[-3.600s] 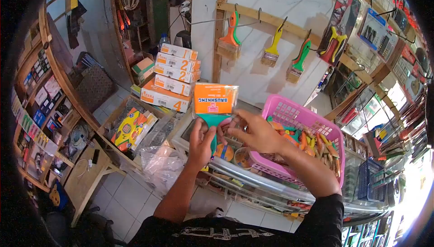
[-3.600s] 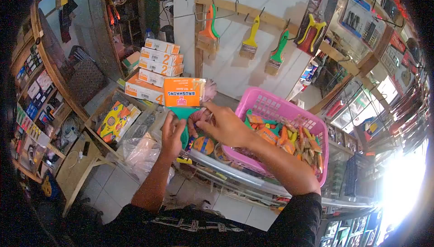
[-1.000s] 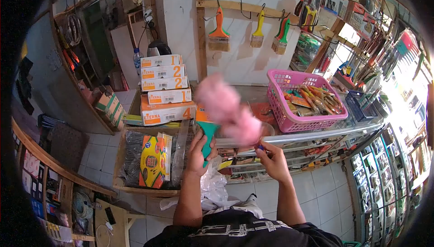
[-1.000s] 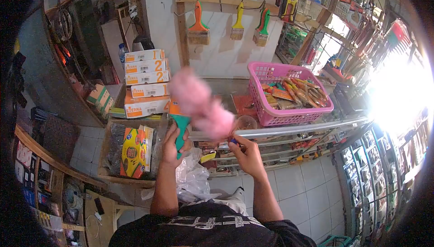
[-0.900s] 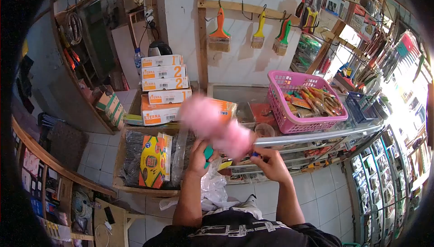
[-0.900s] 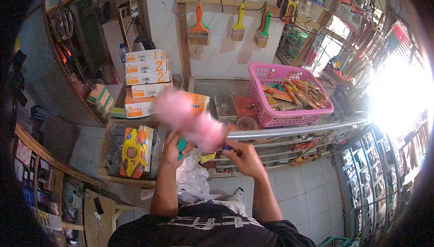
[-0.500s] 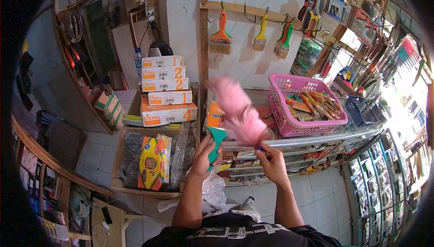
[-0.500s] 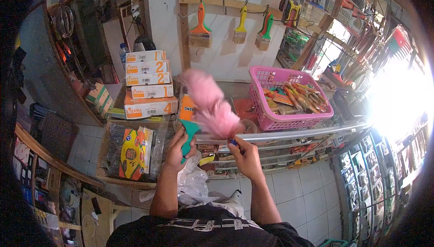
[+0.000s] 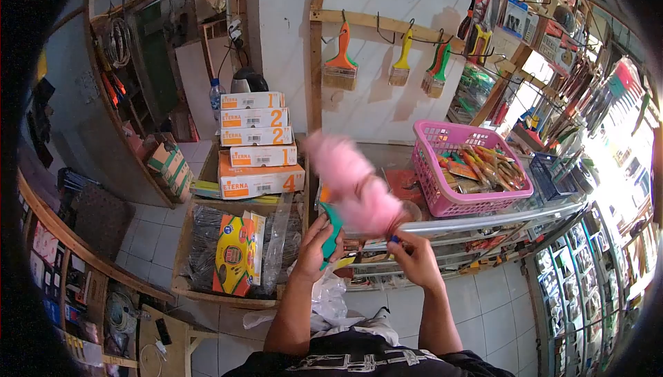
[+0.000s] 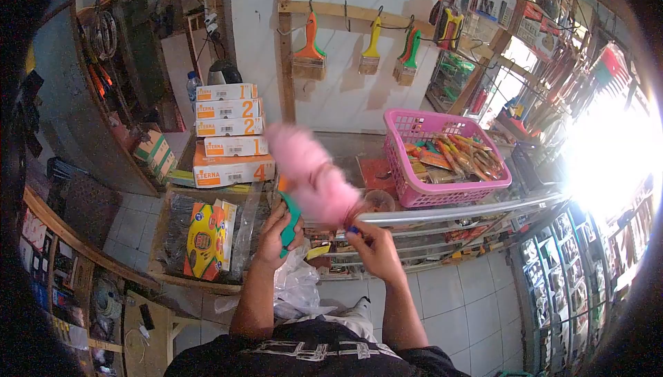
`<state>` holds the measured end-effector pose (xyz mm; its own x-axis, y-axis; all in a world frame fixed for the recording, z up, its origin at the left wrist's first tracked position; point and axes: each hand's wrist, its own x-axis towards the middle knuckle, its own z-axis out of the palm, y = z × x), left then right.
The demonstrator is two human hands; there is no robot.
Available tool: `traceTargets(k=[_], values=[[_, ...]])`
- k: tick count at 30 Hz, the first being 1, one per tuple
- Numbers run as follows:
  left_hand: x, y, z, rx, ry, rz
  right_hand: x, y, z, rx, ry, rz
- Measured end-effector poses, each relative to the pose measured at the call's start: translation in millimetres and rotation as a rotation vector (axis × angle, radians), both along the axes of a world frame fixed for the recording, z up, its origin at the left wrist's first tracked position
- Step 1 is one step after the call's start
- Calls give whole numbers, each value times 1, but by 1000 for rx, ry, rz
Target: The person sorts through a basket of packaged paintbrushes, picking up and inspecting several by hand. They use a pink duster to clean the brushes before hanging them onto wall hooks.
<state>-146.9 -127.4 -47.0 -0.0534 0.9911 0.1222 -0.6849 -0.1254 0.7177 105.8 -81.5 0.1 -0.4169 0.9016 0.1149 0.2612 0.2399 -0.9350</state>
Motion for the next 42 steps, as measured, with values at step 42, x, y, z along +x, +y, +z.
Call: traceTargets(k=[42], values=[[-7, -2, -10, 49, -354, -171, 5, 3, -20, -81, 51, -23]])
